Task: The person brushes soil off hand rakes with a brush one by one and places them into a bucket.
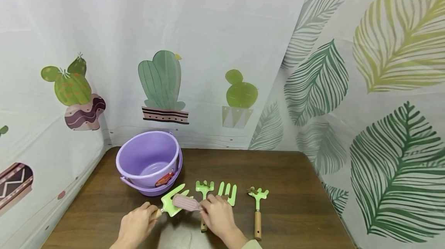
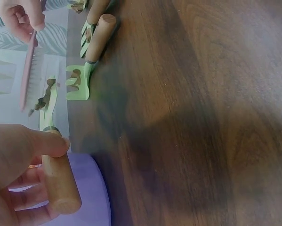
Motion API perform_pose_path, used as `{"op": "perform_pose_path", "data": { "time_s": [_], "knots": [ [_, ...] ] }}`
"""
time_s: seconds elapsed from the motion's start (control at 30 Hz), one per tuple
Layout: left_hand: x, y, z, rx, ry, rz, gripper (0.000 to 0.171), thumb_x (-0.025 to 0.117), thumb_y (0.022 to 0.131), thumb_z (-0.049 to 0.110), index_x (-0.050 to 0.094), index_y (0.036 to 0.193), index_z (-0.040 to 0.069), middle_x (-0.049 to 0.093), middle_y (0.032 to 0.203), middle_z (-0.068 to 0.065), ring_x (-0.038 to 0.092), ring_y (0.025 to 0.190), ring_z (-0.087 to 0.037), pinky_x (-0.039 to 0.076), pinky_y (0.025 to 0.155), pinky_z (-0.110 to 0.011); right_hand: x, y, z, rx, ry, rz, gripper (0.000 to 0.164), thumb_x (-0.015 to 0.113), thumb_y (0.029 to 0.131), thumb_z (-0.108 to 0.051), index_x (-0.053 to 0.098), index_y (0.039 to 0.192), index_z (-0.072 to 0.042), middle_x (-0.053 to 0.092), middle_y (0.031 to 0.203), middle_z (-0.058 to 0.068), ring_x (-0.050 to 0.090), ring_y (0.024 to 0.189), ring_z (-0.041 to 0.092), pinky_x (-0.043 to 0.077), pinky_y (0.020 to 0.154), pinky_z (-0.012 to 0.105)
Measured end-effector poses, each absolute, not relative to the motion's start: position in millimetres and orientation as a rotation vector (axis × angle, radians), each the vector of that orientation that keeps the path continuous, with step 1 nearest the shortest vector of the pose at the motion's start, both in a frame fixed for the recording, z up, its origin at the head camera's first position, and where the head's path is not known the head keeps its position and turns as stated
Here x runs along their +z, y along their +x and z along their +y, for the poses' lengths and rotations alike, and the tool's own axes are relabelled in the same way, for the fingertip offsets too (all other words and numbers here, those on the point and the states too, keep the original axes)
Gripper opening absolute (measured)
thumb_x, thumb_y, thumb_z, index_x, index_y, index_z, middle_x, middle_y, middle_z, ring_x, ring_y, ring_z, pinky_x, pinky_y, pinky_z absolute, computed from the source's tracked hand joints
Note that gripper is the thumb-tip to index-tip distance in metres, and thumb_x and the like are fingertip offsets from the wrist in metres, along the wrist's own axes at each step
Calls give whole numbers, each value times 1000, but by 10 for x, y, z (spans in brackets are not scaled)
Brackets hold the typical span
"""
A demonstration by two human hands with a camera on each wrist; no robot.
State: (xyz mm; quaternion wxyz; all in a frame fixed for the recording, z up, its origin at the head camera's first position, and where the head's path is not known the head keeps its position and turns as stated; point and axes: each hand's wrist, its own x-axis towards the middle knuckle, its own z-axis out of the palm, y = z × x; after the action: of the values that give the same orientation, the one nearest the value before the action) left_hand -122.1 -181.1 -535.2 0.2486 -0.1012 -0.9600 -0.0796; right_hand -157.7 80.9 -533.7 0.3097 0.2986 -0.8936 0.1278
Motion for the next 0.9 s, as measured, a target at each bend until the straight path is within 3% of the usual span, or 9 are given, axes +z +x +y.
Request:
{"op": "perform_pose_path", "data": {
  "time_s": [0.2, 0.47, 0.9],
  "knots": [
    [-5337, -1226, -1793, -220, -279, -2591, 32, 80, 47, 14, 57, 69, 17, 48, 65, 4, 56, 54, -21, 39, 38, -35, -5383, -1544, 772, 334, 848, -2350, 21, 79, 61, -26, 69, 79, -25, 52, 70, -13, 46, 59, 5, 40, 47, 18],
    [-5331, -1215, -1800, -226, -262, -2621, 30, 80, 49, 15, 57, 69, 17, 47, 66, 5, 55, 54, -21, 39, 38, -35, -5457, -1618, 878, 322, 735, -2376, 23, 80, 60, -26, 69, 80, -25, 55, 73, -11, 51, 62, 7, 45, 50, 23],
    [-5371, -1207, -1833, -220, -257, -2624, 32, 82, 49, 16, 58, 70, 16, 48, 66, 3, 56, 54, -23, 40, 39, -36, -5412, -1683, 961, 316, 550, -2416, 21, 81, 61, -25, 69, 79, -22, 54, 70, -10, 50, 58, 8, 41, 45, 23]
  ]
}}
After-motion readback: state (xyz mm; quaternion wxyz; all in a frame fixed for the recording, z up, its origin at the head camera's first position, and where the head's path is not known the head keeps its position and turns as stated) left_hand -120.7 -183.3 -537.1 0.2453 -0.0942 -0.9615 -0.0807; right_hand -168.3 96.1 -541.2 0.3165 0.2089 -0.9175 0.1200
